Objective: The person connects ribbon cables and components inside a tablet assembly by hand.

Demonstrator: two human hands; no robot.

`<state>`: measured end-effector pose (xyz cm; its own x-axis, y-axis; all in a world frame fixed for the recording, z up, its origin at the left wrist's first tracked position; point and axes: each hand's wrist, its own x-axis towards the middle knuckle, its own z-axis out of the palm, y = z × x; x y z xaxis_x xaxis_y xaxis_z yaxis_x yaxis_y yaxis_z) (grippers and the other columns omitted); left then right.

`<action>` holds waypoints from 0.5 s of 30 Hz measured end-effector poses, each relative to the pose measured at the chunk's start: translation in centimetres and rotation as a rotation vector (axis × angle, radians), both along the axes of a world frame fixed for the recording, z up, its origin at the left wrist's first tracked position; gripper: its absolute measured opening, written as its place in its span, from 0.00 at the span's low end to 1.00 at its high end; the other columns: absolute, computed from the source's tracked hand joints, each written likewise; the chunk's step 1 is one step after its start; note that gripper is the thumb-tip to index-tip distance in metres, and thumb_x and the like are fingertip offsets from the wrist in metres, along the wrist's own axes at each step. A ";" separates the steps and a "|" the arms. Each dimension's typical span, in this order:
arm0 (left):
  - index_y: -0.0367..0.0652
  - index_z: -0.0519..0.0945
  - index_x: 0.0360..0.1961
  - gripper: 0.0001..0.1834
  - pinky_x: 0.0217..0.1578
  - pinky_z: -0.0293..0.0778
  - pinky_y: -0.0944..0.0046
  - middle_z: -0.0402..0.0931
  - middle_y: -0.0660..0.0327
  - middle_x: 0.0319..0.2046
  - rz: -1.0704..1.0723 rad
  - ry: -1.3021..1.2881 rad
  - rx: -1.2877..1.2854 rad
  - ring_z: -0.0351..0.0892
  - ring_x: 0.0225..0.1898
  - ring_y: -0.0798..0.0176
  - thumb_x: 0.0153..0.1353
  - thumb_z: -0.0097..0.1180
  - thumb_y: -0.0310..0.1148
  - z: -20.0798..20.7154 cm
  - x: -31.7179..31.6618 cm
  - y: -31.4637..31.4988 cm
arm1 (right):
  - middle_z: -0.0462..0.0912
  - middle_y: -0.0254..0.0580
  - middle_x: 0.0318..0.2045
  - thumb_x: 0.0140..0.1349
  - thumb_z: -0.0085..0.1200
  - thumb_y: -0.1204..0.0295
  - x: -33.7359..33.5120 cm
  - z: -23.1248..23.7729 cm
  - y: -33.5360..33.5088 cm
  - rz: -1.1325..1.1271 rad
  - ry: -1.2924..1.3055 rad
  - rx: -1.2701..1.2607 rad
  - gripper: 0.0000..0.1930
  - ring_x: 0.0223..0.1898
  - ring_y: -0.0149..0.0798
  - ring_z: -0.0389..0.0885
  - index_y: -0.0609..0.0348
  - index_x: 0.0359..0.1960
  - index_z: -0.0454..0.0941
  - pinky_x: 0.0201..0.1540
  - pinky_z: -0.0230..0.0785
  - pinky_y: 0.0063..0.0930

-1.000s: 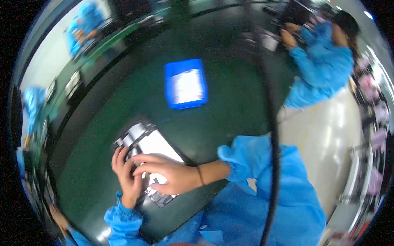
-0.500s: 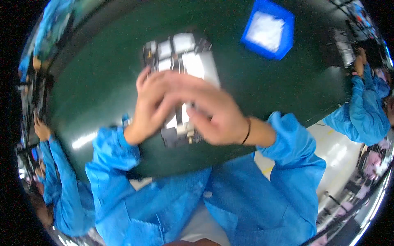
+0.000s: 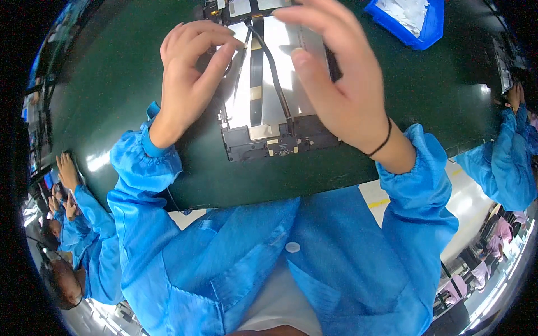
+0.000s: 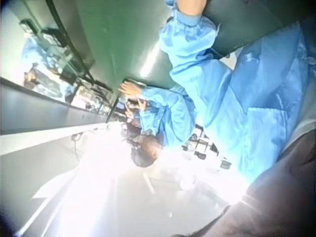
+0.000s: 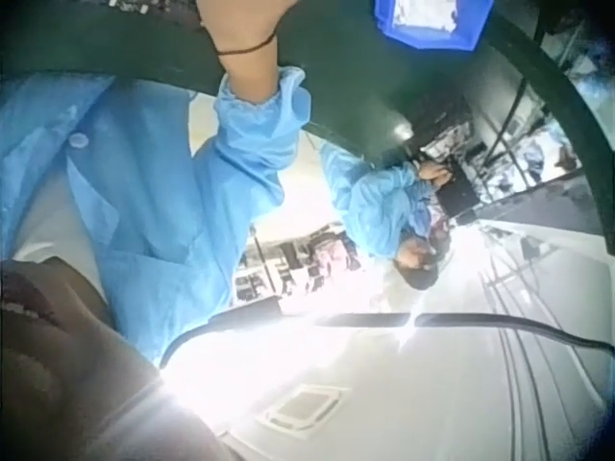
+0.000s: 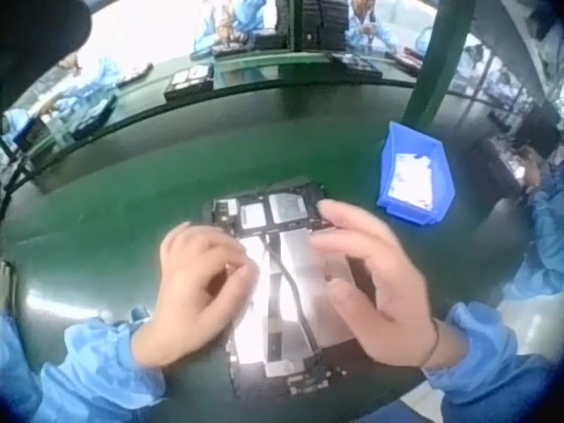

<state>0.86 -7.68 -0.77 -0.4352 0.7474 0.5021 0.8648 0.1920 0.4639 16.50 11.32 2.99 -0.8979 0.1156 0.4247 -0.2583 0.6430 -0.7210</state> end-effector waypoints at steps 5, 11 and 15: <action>0.50 0.84 0.34 0.10 0.60 0.52 0.46 0.75 0.57 0.50 0.013 0.062 0.015 0.65 0.59 0.47 0.54 0.65 0.40 -0.4 1.1 -0.3 | 0.59 0.59 0.67 0.65 0.51 0.56 1.4 0.7 -2.9 0.378 0.053 -0.516 0.29 0.67 0.51 0.64 0.65 0.60 0.67 0.64 0.61 0.50; 0.50 0.84 0.36 0.13 0.61 0.50 0.45 0.72 0.53 0.56 -0.033 0.013 -0.005 0.59 0.64 0.43 0.51 0.68 0.42 -0.2 1.7 -0.3 | 0.56 0.57 0.68 0.65 0.51 0.55 1.5 0.9 -4.0 0.174 -0.217 -0.559 0.30 0.69 0.49 0.60 0.65 0.61 0.65 0.66 0.58 0.50; 0.52 0.84 0.34 0.13 0.61 0.52 0.46 0.73 0.57 0.56 -0.040 -0.110 0.077 0.60 0.64 0.43 0.46 0.71 0.37 0.0 2.1 -0.8 | 0.60 0.58 0.66 0.66 0.51 0.61 1.2 0.3 -3.6 0.228 -0.181 -0.492 0.26 0.67 0.48 0.63 0.67 0.59 0.67 0.66 0.57 0.44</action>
<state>3.00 -8.48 -0.80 -0.4613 0.7264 0.5094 0.8143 0.1188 0.5681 17.74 7.69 3.25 -0.9767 0.0561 0.2070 -0.1955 0.1632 -0.9670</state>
